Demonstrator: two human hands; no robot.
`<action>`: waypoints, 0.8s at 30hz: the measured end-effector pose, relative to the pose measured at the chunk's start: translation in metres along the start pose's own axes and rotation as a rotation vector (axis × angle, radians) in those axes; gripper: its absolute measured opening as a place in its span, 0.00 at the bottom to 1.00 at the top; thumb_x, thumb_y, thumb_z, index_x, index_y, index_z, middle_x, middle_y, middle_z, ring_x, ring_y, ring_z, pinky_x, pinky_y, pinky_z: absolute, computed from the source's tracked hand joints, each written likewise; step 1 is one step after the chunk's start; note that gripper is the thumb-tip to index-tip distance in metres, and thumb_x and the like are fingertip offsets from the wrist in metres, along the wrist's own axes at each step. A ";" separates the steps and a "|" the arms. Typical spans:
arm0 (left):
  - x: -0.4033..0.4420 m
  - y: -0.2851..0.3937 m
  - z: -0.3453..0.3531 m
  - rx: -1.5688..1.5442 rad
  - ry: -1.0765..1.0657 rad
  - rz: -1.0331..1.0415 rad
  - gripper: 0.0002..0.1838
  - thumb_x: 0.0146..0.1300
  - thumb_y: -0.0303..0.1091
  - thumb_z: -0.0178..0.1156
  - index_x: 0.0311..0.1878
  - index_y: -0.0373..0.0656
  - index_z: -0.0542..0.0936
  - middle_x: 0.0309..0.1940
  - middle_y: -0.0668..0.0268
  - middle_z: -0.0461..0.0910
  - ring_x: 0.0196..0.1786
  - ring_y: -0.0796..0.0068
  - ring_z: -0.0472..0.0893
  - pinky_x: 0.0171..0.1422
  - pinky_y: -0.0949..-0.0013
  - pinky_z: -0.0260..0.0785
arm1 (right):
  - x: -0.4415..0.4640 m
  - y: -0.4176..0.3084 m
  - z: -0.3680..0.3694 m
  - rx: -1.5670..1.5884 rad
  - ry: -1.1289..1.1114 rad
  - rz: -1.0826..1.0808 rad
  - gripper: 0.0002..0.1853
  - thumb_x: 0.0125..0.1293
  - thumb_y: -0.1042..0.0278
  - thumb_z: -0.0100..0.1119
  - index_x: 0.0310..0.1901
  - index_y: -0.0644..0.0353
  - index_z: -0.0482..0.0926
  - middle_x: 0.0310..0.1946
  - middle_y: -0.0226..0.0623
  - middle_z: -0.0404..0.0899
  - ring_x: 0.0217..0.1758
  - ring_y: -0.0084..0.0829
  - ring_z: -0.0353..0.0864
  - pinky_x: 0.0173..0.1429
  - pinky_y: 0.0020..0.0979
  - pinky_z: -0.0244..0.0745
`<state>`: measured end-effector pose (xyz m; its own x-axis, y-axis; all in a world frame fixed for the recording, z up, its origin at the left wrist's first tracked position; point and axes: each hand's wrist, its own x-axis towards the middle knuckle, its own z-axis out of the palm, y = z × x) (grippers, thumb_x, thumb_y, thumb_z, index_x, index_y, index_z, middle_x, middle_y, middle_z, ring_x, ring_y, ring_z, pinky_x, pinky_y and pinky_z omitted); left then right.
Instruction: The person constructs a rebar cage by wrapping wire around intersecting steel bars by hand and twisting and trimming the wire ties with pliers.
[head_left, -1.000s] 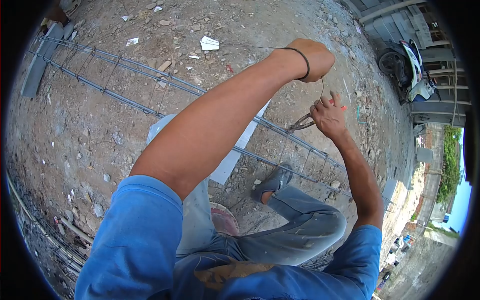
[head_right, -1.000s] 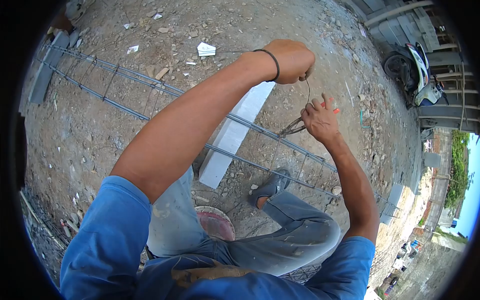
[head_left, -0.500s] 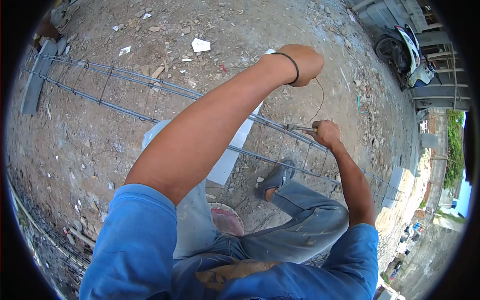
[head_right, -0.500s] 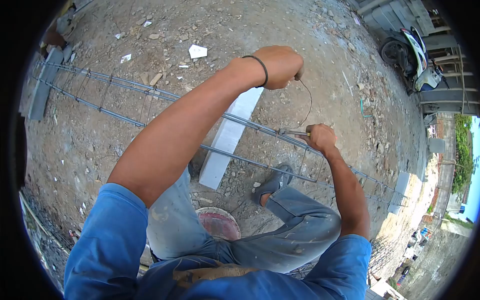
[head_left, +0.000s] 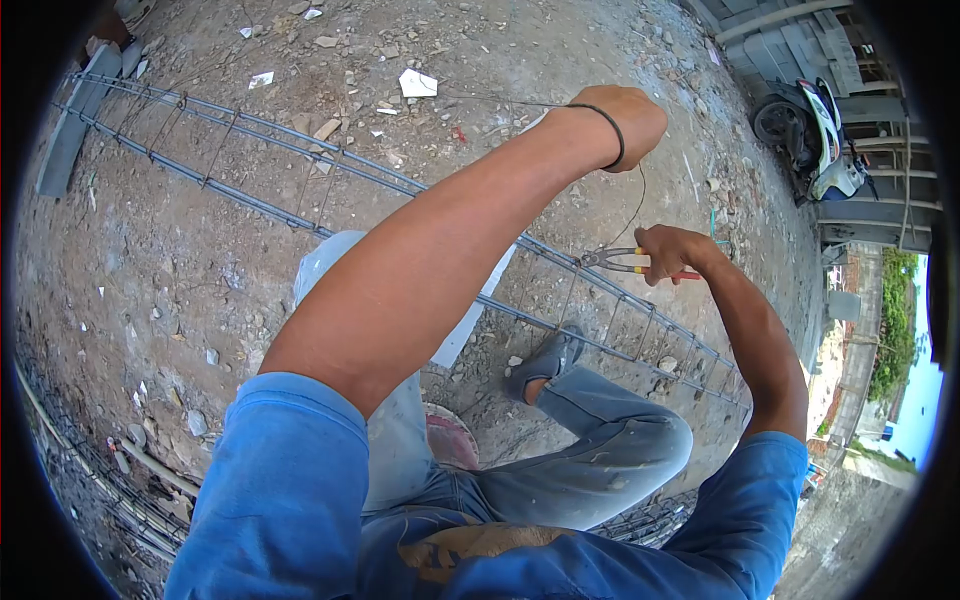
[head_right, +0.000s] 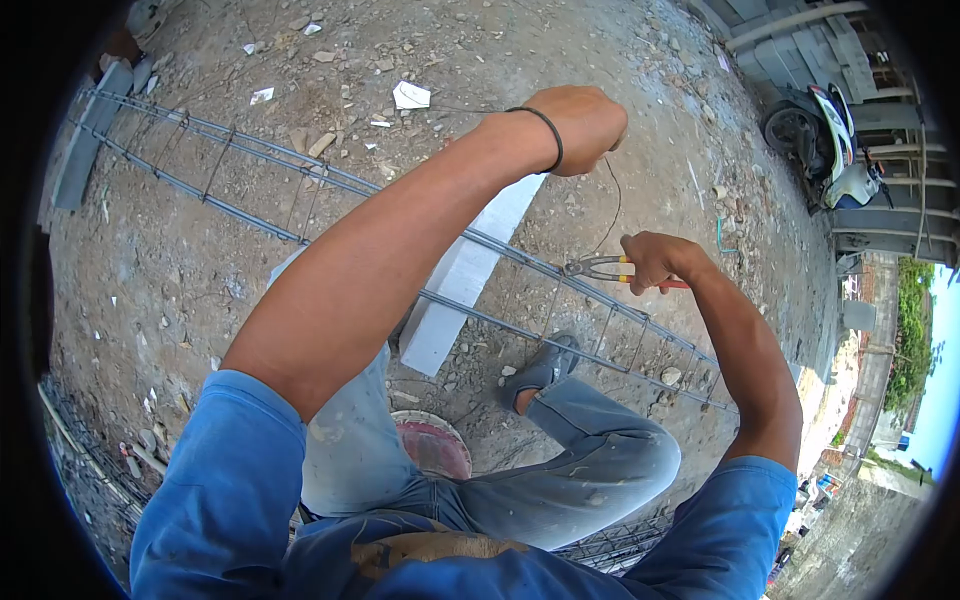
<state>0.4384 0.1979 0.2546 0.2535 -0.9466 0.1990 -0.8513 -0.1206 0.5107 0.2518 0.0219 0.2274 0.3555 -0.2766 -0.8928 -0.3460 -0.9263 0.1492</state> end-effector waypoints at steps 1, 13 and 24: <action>0.000 0.000 -0.005 -0.002 -0.027 -0.017 0.02 0.51 0.17 0.64 0.28 0.32 0.81 0.33 0.43 0.83 0.38 0.44 0.85 0.41 0.50 0.76 | 0.002 0.008 0.007 -0.007 -0.005 0.002 0.24 0.51 0.72 0.74 0.49 0.70 0.77 0.30 0.50 0.84 0.29 0.43 0.87 0.32 0.45 0.80; -0.012 -0.003 -0.009 -0.023 -0.152 -0.001 0.03 0.54 0.19 0.62 0.32 0.31 0.84 0.35 0.42 0.84 0.42 0.46 0.86 0.45 0.52 0.78 | -0.026 -0.010 -0.015 0.093 -0.183 0.125 0.31 0.74 0.40 0.52 0.40 0.67 0.82 0.27 0.47 0.82 0.24 0.39 0.84 0.29 0.39 0.80; -0.033 -0.017 -0.013 0.007 -0.295 0.022 0.08 0.56 0.19 0.63 0.38 0.28 0.85 0.40 0.41 0.85 0.46 0.47 0.87 0.49 0.53 0.79 | 0.017 0.011 -0.034 0.264 -0.357 0.315 0.38 0.76 0.33 0.43 0.41 0.70 0.82 0.24 0.48 0.82 0.22 0.40 0.84 0.26 0.38 0.81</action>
<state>0.4502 0.2350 0.2507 0.0911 -0.9950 -0.0418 -0.8587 -0.0998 0.5026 0.2833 -0.0020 0.2280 -0.1015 -0.3834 -0.9180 -0.6111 -0.7041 0.3617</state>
